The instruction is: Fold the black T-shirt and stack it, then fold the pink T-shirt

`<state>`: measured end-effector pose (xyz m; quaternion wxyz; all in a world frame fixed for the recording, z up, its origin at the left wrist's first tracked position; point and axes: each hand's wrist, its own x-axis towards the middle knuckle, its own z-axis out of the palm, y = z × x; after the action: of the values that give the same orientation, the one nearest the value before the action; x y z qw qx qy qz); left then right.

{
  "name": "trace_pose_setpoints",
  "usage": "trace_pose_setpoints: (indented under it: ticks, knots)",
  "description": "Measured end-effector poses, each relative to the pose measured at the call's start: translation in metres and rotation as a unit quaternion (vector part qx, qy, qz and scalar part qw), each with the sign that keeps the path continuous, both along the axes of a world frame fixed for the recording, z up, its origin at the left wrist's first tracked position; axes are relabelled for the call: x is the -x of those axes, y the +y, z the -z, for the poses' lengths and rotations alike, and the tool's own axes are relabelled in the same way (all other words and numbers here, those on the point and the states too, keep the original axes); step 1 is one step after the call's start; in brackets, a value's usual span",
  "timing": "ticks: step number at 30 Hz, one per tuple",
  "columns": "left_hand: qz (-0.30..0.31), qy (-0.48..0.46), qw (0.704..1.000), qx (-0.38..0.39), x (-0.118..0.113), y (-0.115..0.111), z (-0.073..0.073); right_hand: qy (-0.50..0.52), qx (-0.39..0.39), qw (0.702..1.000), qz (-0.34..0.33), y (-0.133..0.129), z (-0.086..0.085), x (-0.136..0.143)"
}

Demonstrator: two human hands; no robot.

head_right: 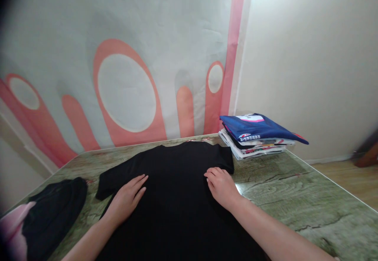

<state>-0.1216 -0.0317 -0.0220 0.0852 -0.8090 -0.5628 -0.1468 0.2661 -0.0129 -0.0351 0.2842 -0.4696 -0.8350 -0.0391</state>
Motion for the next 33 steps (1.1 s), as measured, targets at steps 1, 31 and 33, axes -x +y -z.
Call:
trace_pose_setpoints:
  ticks: [1, 31, 33]
  knots:
    - [0.003, 0.003, 1.000, 0.000, 0.000, 0.000, 0.001, 0.008, -0.002, 1.000, 0.002, 0.000, -0.002, -0.001]
    - [0.132, -0.046, 0.990, 0.017, -0.098, 0.022, -0.032, -0.019, 0.066, 0.975, 0.211, 0.025, -0.011, -0.075]
    - [0.156, -0.098, 0.982, 0.035, -0.131, 0.029, -0.041, -0.028, 0.066, 0.973, 0.220, 0.024, -0.011, -0.073]
